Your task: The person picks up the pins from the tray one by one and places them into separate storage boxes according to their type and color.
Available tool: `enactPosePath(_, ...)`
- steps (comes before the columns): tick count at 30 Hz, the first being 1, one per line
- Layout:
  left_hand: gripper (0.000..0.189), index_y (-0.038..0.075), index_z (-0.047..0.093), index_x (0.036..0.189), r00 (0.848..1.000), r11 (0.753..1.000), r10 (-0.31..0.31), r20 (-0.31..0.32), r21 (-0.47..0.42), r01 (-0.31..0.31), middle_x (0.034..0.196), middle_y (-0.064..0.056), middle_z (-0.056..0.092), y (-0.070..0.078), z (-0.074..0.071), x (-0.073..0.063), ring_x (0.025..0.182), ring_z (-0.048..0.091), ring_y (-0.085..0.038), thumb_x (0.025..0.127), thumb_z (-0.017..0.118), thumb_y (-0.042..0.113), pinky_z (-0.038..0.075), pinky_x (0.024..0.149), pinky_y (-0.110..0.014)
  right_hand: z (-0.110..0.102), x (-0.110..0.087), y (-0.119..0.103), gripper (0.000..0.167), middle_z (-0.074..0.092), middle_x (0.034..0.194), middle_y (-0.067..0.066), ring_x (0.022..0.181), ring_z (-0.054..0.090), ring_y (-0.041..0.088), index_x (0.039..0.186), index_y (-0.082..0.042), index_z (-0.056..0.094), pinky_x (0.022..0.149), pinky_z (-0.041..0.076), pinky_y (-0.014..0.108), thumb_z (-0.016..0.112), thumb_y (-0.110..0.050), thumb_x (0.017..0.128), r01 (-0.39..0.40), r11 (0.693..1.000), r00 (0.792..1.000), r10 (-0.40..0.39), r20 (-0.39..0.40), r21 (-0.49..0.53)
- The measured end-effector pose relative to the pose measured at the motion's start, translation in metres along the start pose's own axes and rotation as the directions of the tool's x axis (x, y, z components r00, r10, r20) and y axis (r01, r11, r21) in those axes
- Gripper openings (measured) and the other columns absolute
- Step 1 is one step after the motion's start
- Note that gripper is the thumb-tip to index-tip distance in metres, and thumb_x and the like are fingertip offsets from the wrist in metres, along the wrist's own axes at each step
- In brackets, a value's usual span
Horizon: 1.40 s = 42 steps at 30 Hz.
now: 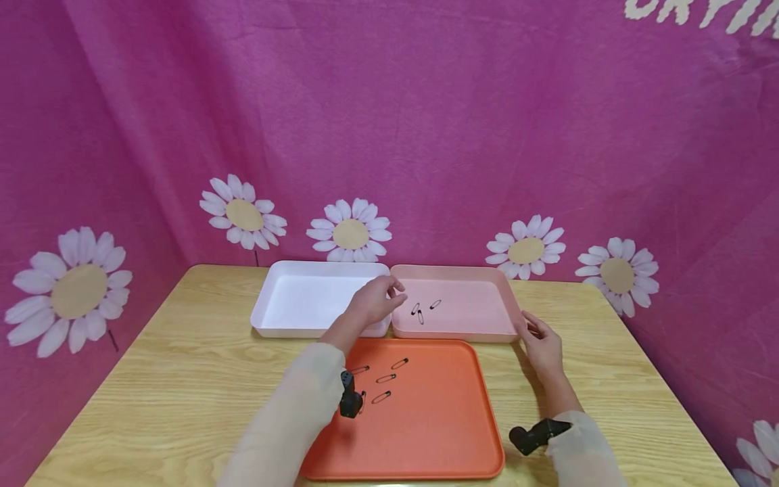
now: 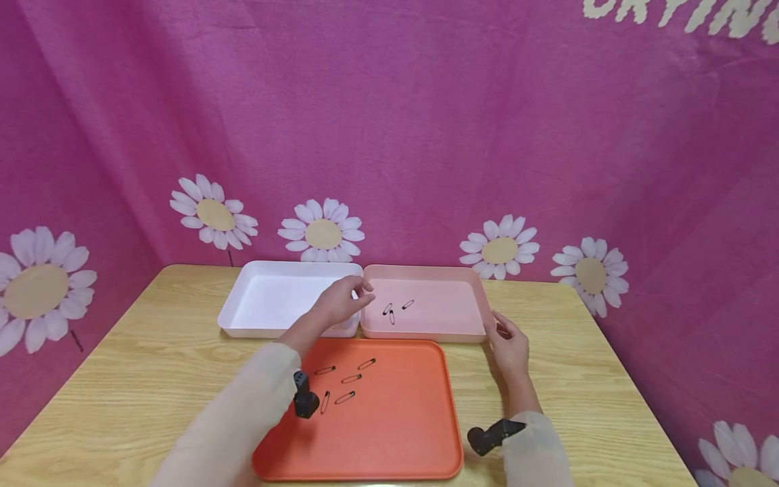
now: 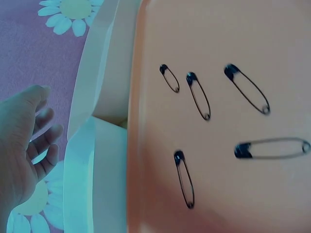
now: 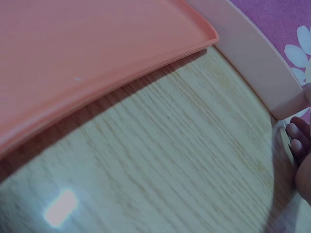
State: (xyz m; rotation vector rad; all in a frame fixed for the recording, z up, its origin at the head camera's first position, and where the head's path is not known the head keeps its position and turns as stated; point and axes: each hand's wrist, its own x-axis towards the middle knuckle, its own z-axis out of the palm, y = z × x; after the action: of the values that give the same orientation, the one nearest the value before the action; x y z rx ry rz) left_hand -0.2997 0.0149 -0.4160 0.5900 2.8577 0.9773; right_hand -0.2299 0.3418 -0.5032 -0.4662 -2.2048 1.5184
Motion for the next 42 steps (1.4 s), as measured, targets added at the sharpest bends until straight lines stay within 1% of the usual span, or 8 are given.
enactPosePath(7, 0.025, 0.014, 0.063, 0.108, 0.999, 0.998, 0.024, 0.031, 0.064, -0.026, 0.090, -0.001, 0.060, -0.012, 0.000, -0.007, 0.080, 0.052, -0.015, 0.091, 0.059, 0.031, 0.044, 0.074, -0.029, -0.002, 0.001, -0.001, 0.043, 0.051, 0.088, -0.023, 0.080, 0.048, -0.015, 0.128, -0.008, 0.058, 0.070, 0.040, 0.002, 0.062, -0.028, 0.090, -0.030, 0.999, 0.999, 0.031, 0.013, -0.010)
enactPosePath(13, 0.022, 0.014, 0.064, 0.105, 0.999, 0.997, 0.028, 0.042, 0.073, -0.031, 0.089, 0.000, 0.060, -0.018, -0.001, -0.014, 0.079, 0.052, -0.014, 0.090, 0.060, 0.031, 0.045, 0.074, -0.029, -0.001, 0.001, -0.002, 0.044, 0.050, 0.087, -0.024, 0.081, 0.047, -0.014, 0.129, -0.010, 0.057, 0.070, 0.040, 0.003, 0.062, -0.030, 0.090, -0.042, 0.999, 0.999, 0.043, 0.031, -0.016)
enactPosePath(17, 0.021, 0.015, 0.065, 0.103, 0.998, 0.996, 0.048, 0.045, 0.076, -0.051, 0.088, 0.000, 0.059, -0.021, -0.003, -0.016, 0.078, 0.051, -0.014, 0.090, 0.061, 0.030, 0.044, 0.071, -0.028, -0.001, 0.002, -0.001, 0.044, 0.050, 0.087, -0.024, 0.081, 0.047, -0.014, 0.129, -0.010, 0.057, 0.070, 0.040, 0.003, 0.062, -0.030, 0.090, -0.040, 0.999, 0.999, 0.040, 0.033, -0.019)
enactPosePath(21, 0.019, 0.014, 0.066, 0.101, 0.996, 0.993, 0.079, 0.046, 0.088, -0.083, 0.087, 0.001, 0.059, -0.022, -0.005, -0.019, 0.077, 0.050, -0.014, 0.089, 0.062, 0.029, 0.044, 0.071, -0.028, -0.001, 0.002, -0.002, 0.046, 0.058, 0.102, -0.009, 0.083, 0.046, -0.013, 0.131, -0.012, 0.055, 0.072, 0.039, 0.003, 0.060, -0.033, 0.090, -0.051, 0.998, 0.998, 0.053, 0.037, -0.041)
enactPosePath(24, 0.018, 0.015, 0.066, 0.099, 0.994, 0.988, 0.102, 0.049, 0.110, -0.107, 0.085, 0.001, 0.058, -0.023, -0.007, -0.021, 0.077, 0.051, -0.013, 0.089, 0.062, 0.029, 0.044, 0.072, -0.028, -0.001, 0.001, -0.002, 0.048, 0.056, 0.118, 0.007, 0.084, 0.045, -0.013, 0.133, -0.013, 0.054, 0.073, 0.037, 0.003, 0.059, -0.035, 0.091, -0.065, 0.996, 0.997, 0.067, 0.040, -0.055)
enactPosePath(26, 0.018, 0.015, 0.067, 0.099, 0.992, 0.985, 0.111, 0.055, 0.126, -0.117, 0.084, 0.002, 0.058, -0.023, -0.008, -0.024, 0.076, 0.051, -0.012, 0.089, 0.062, 0.029, 0.044, 0.072, -0.027, -0.001, 0.001, -0.002, 0.048, 0.055, 0.123, 0.012, 0.085, 0.044, -0.013, 0.133, -0.012, 0.053, 0.073, 0.037, 0.002, 0.059, -0.035, 0.091, -0.067, 0.996, 0.997, 0.069, 0.041, -0.055)
enactPosePath(36, 0.016, 0.015, 0.067, 0.098, 0.987, 0.971, 0.145, 0.066, 0.183, -0.155, 0.083, 0.003, 0.057, -0.028, -0.019, -0.040, 0.071, 0.049, -0.011, 0.088, 0.064, 0.027, 0.043, 0.067, -0.026, -0.001, 0.000, -0.003, 0.049, 0.053, 0.127, 0.014, 0.087, 0.043, -0.011, 0.134, -0.012, 0.052, 0.073, 0.036, 0.001, 0.057, -0.035, 0.092, -0.061, 0.997, 0.996, 0.065, 0.060, -0.053)
enactPosePath(42, 0.016, 0.015, 0.067, 0.098, 0.977, 0.957, 0.198, 0.081, 0.199, -0.210, 0.083, 0.002, 0.058, -0.029, -0.023, -0.050, 0.071, 0.049, -0.011, 0.087, 0.065, 0.026, 0.044, 0.067, -0.026, -0.001, 0.000, -0.003, 0.049, 0.053, 0.128, 0.015, 0.087, 0.043, -0.012, 0.134, -0.012, 0.052, 0.074, 0.036, 0.001, 0.057, -0.035, 0.092, -0.059, 0.997, 0.996, 0.062, 0.056, -0.056)
